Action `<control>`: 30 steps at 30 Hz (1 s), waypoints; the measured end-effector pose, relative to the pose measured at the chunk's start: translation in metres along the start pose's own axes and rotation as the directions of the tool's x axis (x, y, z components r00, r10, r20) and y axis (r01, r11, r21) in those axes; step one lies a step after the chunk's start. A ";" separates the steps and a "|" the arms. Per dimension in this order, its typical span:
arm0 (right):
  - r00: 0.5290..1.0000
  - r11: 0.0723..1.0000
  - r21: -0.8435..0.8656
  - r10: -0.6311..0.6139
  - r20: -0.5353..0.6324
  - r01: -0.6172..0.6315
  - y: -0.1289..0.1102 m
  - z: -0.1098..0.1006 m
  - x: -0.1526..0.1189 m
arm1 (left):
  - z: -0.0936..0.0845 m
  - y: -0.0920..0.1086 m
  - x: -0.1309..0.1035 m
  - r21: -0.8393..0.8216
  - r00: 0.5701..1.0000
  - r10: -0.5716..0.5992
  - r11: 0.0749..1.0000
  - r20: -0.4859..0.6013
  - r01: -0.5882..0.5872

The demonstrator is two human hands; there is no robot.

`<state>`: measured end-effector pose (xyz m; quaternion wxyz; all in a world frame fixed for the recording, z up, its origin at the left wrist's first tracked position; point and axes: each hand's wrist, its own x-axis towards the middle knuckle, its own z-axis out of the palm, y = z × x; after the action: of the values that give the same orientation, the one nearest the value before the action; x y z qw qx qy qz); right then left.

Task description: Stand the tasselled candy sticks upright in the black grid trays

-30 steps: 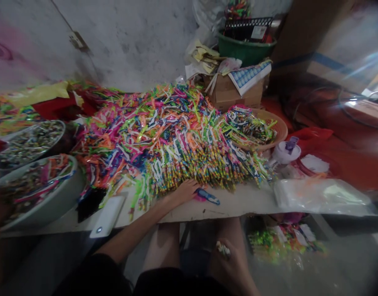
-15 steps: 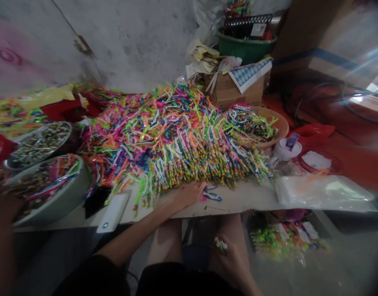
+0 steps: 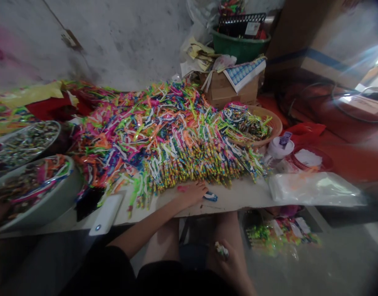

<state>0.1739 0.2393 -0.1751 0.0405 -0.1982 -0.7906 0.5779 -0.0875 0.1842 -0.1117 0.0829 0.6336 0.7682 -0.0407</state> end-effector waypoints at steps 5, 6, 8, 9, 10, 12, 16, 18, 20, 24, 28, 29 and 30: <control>0.999 1.000 -0.001 -0.015 0.031 0.015 -0.011 -0.001 0.000 | 0.000 0.002 0.005 -0.036 1.000 0.013 0.999 -0.003 -0.013; 0.999 1.000 -0.011 -0.011 0.033 0.011 -0.012 -0.001 -0.001 | 0.000 0.003 0.006 -0.041 1.000 0.016 0.999 -0.002 -0.016; 0.999 1.000 -0.017 0.003 0.040 -0.002 -0.011 0.002 -0.003 | -0.001 0.008 0.005 -0.048 1.000 0.021 0.999 -0.005 -0.021; 0.999 1.000 -0.013 0.010 0.045 -0.009 -0.010 0.003 -0.004 | -0.002 0.010 0.003 -0.054 1.000 0.022 0.998 -0.014 -0.022; 0.999 1.000 -0.005 0.016 0.051 -0.015 -0.008 0.005 -0.005 | -0.003 0.012 0.000 -0.063 0.999 0.018 0.998 -0.029 -0.020; 0.998 1.000 0.008 0.029 0.060 -0.030 -0.004 0.008 -0.008 | -0.007 0.013 -0.010 -0.088 0.998 -0.014 0.996 -0.063 0.009; 0.998 1.000 0.007 0.028 0.048 -0.029 0.002 0.010 -0.011 | -0.012 0.001 -0.043 -0.171 0.986 -0.129 0.979 -0.102 0.110; 0.999 1.000 0.022 0.007 0.035 -0.008 0.002 0.010 -0.012 | -0.011 -0.009 -0.060 -0.208 0.977 -0.178 0.966 -0.118 0.151; 0.999 0.999 0.037 -0.009 0.036 0.008 -0.001 0.009 -0.011 | -0.007 -0.019 -0.073 -0.209 0.973 -0.199 0.963 -0.114 0.173; 0.997 1.000 0.014 -0.006 0.083 0.005 -0.009 0.010 -0.009 | 0.003 -0.032 -0.083 -0.133 0.988 -0.144 0.982 -0.063 0.135; 0.995 1.000 0.016 -0.008 0.097 0.007 -0.016 0.013 -0.009 | 0.010 -0.040 -0.076 -0.061 0.993 -0.099 0.994 -0.063 0.095; 0.996 1.000 0.022 -0.011 0.094 0.009 -0.018 0.013 -0.010 | 0.012 -0.042 -0.073 -0.049 0.994 -0.093 0.995 -0.066 0.090; 0.995 1.000 0.029 -0.011 0.096 0.008 -0.019 0.012 -0.010 | 0.013 -0.043 -0.070 -0.045 0.994 -0.088 0.995 -0.070 0.085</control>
<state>0.1747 0.2197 -0.1600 0.0079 -0.1659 -0.7842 0.5978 -0.1161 0.1058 -0.1135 0.0668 0.5989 0.7980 -0.0055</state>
